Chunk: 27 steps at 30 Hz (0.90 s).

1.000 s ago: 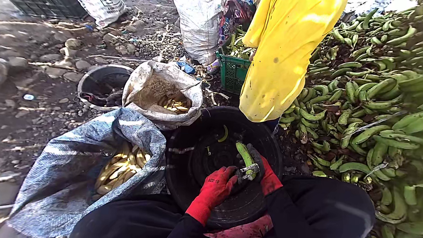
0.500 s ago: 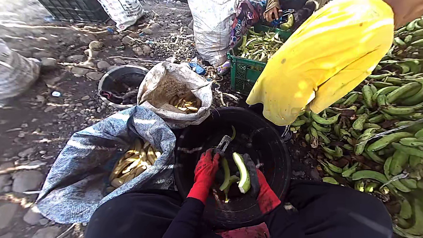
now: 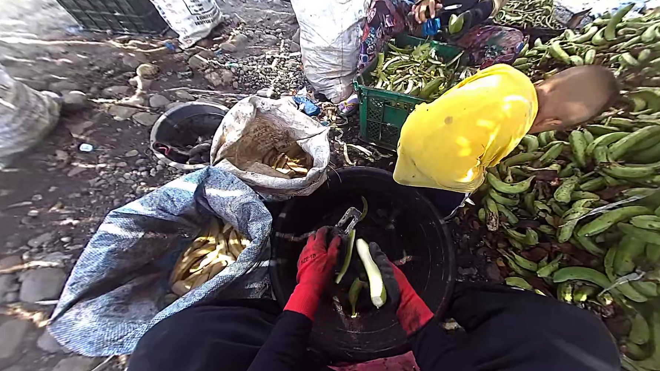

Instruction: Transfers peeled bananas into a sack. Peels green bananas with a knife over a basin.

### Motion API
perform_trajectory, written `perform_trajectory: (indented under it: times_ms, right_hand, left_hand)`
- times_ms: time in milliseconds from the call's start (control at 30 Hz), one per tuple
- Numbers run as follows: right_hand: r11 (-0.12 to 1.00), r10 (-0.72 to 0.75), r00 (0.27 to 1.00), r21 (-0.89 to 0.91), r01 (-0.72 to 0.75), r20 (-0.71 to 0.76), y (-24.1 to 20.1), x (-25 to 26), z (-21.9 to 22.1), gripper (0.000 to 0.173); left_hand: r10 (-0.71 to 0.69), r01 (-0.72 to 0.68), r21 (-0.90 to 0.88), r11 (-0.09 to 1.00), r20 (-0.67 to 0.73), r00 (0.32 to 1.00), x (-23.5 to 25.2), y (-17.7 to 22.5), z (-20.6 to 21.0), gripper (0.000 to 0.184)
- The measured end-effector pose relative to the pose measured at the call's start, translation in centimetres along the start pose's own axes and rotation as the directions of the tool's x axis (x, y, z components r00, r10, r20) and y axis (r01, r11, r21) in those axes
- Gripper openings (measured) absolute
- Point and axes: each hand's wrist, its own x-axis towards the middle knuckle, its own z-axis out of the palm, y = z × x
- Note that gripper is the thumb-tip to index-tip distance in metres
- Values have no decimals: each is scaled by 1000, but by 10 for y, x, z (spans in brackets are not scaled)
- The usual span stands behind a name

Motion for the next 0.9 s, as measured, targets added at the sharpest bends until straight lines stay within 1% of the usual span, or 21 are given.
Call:
perform_trajectory:
  times_ms: [67, 167, 200, 233, 267, 300, 333, 367, 400, 433, 467, 533, 567, 633, 700, 767, 800, 833, 867, 900]
  right_hand:
    - [998, -54, 996, 17, 55, -67, -5, 13, -9, 46]
    - [984, -173, 952, -3, 178, -251, -24, 33, -21, 42]
    - [981, -177, 941, 22, 191, -290, -28, 40, -26, 42]
    - [977, -157, 941, 89, 192, -300, -30, 47, -29, 41]
    - [966, -134, 957, 183, 184, -256, -29, 50, -30, 40]
    - [949, -133, 979, 263, 171, -157, -24, 48, -28, 38]
    - [945, -157, 987, 284, 160, -32, -17, 42, -24, 36]
    - [963, -169, 981, 227, 144, 95, -8, 34, -22, 35]
    - [984, -149, 968, 130, 124, 200, -4, 27, -18, 34]
    - [993, -114, 955, 36, 108, 275, -3, 22, -15, 37]
    - [994, -90, 957, -41, 105, 276, -3, 18, -12, 38]
    - [983, -107, 986, -136, 125, 131, -6, 18, -10, 43]
    - [981, -144, 989, -124, 148, 35, -9, 23, -11, 45]
    - [978, -206, 967, -4, 208, -149, -21, 34, -11, 45]
    - [958, -219, 917, 103, 266, -334, -34, 48, -14, 44]
    - [949, -230, 822, 68, 308, -522, -47, 52, -13, 44]
    - [947, -244, 772, 30, 321, -587, -52, 50, -11, 45]
    - [944, -263, 737, -8, 330, -623, -56, 48, -8, 46]
    - [944, -278, 717, -43, 328, -639, -56, 46, -4, 46]
    - [945, -295, 727, -80, 316, -620, -54, 45, -1, 47]
  left_hand:
    - [63, -59, -43, 997, 107, 992, -12, 7, -3, 47]
    - [182, -147, -141, 979, 277, 944, -38, 14, 7, 44]
    - [208, -163, -162, 973, 316, 926, -46, 14, 11, 43]
    - [216, -170, -160, 972, 332, 918, -50, 15, 14, 42]
    - [205, -167, -143, 976, 321, 925, -51, 14, 17, 42]
    - [181, -156, -107, 982, 286, 941, -48, 14, 18, 44]
    - [145, -134, -61, 989, 235, 961, -40, 14, 16, 46]
    - [98, -98, -10, 995, 169, 981, -29, 13, 13, 48]
    - [53, -55, 24, 998, 97, 994, -18, 11, 9, 48]
    - [10, -12, 40, 999, 47, 999, -9, 8, 4, 48]
    - [-12, 11, 39, 999, 19, 1000, -3, 6, 0, 46]
    - [8, -8, 13, 1000, 34, 999, -6, 8, -4, 45]
    - [36, -36, -2, 999, 69, 997, -13, 12, -4, 45]
    - [96, -93, -33, 995, 146, 985, -30, 20, 1, 46]
    - [152, -146, -46, 988, 192, 969, -44, 23, 11, 47]
    - [179, -180, -13, 984, 194, 965, -54, 27, 17, 48]
    - [168, -173, 8, 985, 192, 967, -56, 29, 18, 48]
    - [144, -153, 31, 988, 189, 971, -55, 31, 17, 48]
    - [118, -129, 50, 990, 187, 975, -53, 33, 16, 48]
    - [92, -105, 64, 992, 187, 978, -49, 33, 15, 48]
